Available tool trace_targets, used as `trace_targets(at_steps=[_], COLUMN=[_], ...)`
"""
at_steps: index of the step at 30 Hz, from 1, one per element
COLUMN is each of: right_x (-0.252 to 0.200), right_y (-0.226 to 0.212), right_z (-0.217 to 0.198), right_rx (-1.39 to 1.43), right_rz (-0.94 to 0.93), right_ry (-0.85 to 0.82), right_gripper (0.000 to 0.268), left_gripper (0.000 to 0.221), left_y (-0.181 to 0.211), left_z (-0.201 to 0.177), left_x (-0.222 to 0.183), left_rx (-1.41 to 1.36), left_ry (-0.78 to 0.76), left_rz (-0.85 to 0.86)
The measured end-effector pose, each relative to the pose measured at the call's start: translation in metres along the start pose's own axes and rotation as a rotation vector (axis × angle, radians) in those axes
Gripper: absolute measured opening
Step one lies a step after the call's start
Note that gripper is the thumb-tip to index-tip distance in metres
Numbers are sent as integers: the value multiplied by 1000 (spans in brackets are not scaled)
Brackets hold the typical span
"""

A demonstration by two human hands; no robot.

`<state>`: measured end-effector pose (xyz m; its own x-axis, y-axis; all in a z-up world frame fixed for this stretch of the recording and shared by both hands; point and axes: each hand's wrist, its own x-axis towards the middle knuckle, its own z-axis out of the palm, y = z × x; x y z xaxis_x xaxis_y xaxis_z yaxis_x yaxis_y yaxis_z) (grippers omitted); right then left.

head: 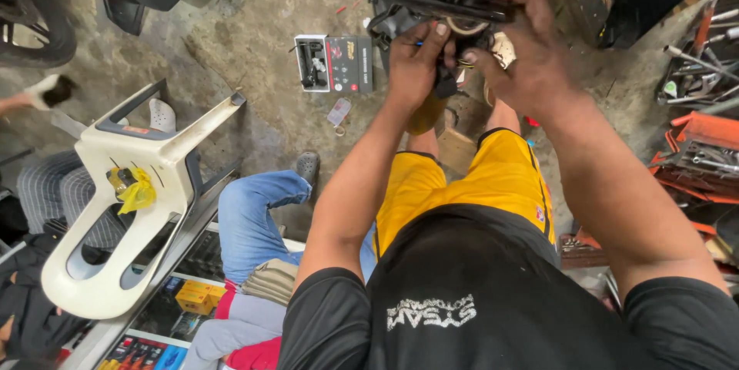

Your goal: Repairing and organizing the electrical wiring harness on the front of a motorcycle using electrical tape.

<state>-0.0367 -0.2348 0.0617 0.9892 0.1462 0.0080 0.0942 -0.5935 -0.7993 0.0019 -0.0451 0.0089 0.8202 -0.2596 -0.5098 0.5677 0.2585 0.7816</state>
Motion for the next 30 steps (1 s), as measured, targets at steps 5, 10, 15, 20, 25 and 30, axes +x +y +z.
trace_targets(at_steps=[5,10,15,20,25,30], right_x=[-10,-15,0,-2,-33,-27], right_y=[34,31,19,13,44,55], right_z=[31,26,23,36,53,52], right_rx=[-381,-293,-121,-94,103,411], right_rz=[-119,298,-138,-216,-128,424], right_ry=[13,-260,100,192,177,82], right_gripper=[29,40,22,18,28,56], left_gripper=[30,25,30,34,28,30], left_y=[-11,-16,4,10,1,-22], left_z=[-13,-32,-23,-20,-25,-35], left_x=[4,0,0,1,3,-1], left_rx=[277,363,378,330,104,188], left_ry=[-26,-149,-85,-39,-80,-63], left_rz=[76,126,95,24,-47,-59])
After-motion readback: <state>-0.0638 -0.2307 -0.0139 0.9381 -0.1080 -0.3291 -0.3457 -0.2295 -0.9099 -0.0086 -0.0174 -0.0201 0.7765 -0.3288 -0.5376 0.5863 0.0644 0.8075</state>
